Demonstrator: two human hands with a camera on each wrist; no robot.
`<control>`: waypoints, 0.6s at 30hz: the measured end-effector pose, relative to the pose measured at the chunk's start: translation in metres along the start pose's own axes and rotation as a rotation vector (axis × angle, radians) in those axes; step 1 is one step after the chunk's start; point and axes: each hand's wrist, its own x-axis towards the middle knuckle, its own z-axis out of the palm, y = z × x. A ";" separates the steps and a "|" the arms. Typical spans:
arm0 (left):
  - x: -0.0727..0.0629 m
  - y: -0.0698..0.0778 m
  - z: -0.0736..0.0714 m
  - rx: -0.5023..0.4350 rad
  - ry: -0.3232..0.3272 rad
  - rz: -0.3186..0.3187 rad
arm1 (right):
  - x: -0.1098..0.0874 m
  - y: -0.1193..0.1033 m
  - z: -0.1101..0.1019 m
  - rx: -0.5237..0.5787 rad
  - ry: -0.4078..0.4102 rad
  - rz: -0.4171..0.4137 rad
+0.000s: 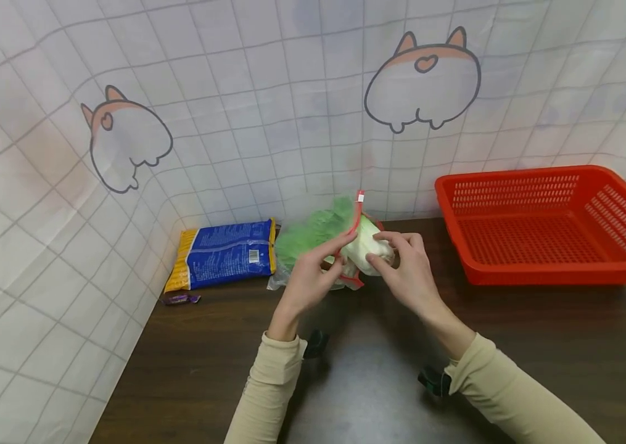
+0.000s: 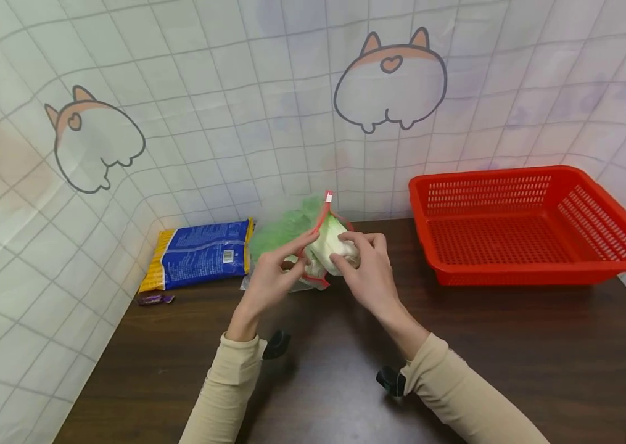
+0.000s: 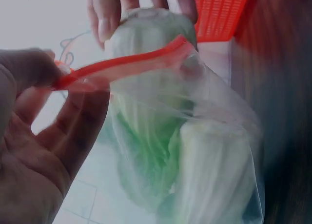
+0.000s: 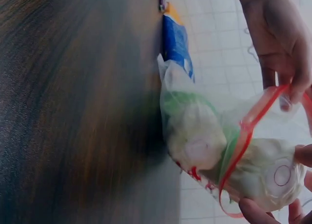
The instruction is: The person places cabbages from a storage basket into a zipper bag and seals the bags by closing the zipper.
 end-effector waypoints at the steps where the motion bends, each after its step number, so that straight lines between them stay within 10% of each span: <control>1: 0.000 -0.001 -0.001 -0.008 0.024 -0.021 | 0.000 0.000 0.000 0.009 -0.003 0.007; 11: 0.003 -0.003 -0.005 0.023 0.121 -0.068 | 0.002 -0.001 -0.023 0.001 -0.153 0.011; 18: 0.001 -0.003 -0.005 0.067 0.060 0.034 | 0.007 -0.005 -0.027 -0.054 -0.193 -0.074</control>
